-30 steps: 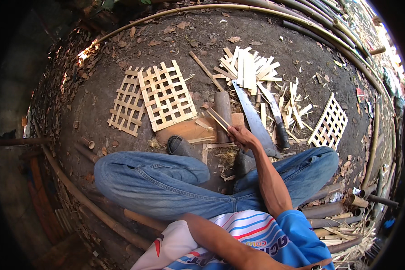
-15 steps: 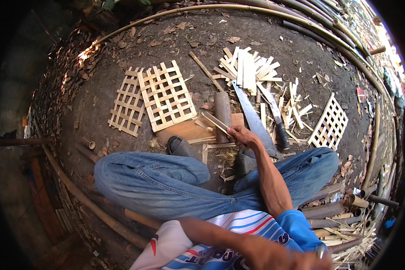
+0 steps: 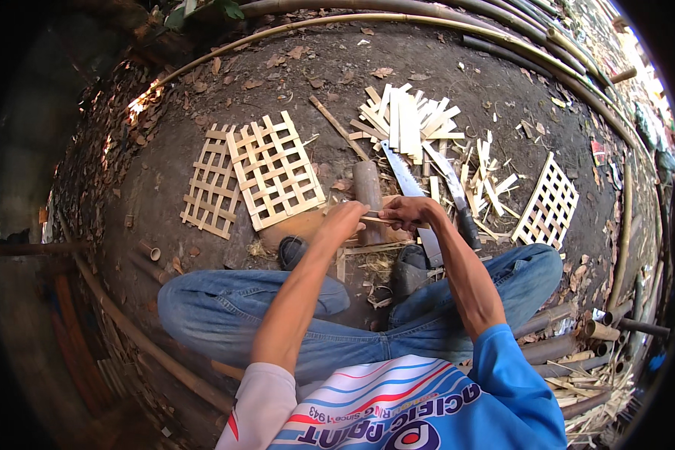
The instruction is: The person sits on the ground and uses a knife to split and shape thin bamboo strips. They then weave these strips into small square lattice panels, placing finished pieces on the ground nearby.
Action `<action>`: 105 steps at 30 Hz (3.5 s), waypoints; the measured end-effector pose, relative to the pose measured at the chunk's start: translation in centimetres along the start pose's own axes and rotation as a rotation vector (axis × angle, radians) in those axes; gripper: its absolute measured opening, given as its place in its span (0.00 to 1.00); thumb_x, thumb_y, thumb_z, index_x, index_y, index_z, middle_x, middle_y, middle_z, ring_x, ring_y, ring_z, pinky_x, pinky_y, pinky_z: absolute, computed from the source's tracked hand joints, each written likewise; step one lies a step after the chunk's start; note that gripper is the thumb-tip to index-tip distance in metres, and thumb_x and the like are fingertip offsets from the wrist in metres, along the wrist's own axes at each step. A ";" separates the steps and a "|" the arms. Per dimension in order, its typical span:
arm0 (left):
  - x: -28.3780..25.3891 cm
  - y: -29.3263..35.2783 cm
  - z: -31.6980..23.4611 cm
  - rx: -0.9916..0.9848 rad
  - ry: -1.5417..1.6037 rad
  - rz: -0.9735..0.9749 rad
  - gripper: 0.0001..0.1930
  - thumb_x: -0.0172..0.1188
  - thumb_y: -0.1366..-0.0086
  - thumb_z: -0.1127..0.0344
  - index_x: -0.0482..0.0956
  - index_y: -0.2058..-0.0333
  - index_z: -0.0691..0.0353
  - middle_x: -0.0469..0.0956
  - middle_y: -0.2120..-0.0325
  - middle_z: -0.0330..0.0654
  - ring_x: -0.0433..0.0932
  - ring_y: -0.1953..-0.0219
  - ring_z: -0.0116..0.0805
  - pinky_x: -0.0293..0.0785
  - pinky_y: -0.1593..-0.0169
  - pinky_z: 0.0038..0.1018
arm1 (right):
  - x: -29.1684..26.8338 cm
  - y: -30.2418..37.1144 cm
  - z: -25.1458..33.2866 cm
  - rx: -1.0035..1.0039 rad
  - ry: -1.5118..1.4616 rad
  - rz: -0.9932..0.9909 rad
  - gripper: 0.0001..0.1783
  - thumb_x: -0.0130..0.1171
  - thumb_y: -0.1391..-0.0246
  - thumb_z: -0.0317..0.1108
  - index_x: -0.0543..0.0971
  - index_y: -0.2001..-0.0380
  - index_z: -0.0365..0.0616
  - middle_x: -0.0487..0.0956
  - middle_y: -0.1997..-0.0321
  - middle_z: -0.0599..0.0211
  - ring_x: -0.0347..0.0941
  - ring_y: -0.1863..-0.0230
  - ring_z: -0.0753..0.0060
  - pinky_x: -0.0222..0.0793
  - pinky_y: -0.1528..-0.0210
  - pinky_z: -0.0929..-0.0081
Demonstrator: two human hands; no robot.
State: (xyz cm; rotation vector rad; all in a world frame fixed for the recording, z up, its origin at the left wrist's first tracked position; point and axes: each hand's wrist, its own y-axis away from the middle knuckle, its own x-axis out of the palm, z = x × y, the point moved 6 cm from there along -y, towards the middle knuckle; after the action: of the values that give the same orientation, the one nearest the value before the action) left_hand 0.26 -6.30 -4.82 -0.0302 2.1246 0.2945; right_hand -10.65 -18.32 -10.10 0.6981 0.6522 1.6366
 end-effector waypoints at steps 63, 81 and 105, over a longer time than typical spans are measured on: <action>5.1 0.9 2.9 -0.281 -0.084 -0.087 0.08 0.65 0.41 0.67 0.80 0.66 0.64 0.81 0.71 0.55 0.82 0.64 0.55 0.78 0.60 0.45 | -0.6 -3.8 2.0 -0.005 0.623 -0.059 0.18 0.58 0.40 0.47 0.83 0.61 0.42 0.84 0.70 0.64 0.79 0.68 0.69 0.74 0.64 0.70; 4.1 0.8 2.5 -0.220 -0.083 -0.050 0.07 0.65 0.42 0.69 0.79 0.68 0.66 0.80 0.70 0.59 0.79 0.62 0.60 0.75 0.58 0.48 | 2.8 9.7 -12.7 0.314 0.287 -1.176 0.24 0.67 0.53 0.46 0.79 0.61 0.35 0.79 0.54 0.41 0.77 0.51 0.39 0.73 0.50 0.48; 3.4 -1.9 -4.4 -0.173 -0.107 -0.208 0.33 0.68 0.41 0.53 0.71 0.44 0.72 0.74 0.46 0.60 0.71 0.40 0.54 0.70 0.40 0.40 | 2.5 10.5 -10.4 0.211 0.725 -1.319 0.16 0.54 0.44 0.35 0.72 0.51 0.47 0.75 0.57 0.56 0.79 0.61 0.50 0.79 0.66 0.57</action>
State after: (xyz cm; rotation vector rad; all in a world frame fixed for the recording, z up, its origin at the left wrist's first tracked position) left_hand -4.94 -8.84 -5.75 -0.3273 1.9659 0.3478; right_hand -25.63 -17.98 -9.02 -0.2757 1.4143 0.5105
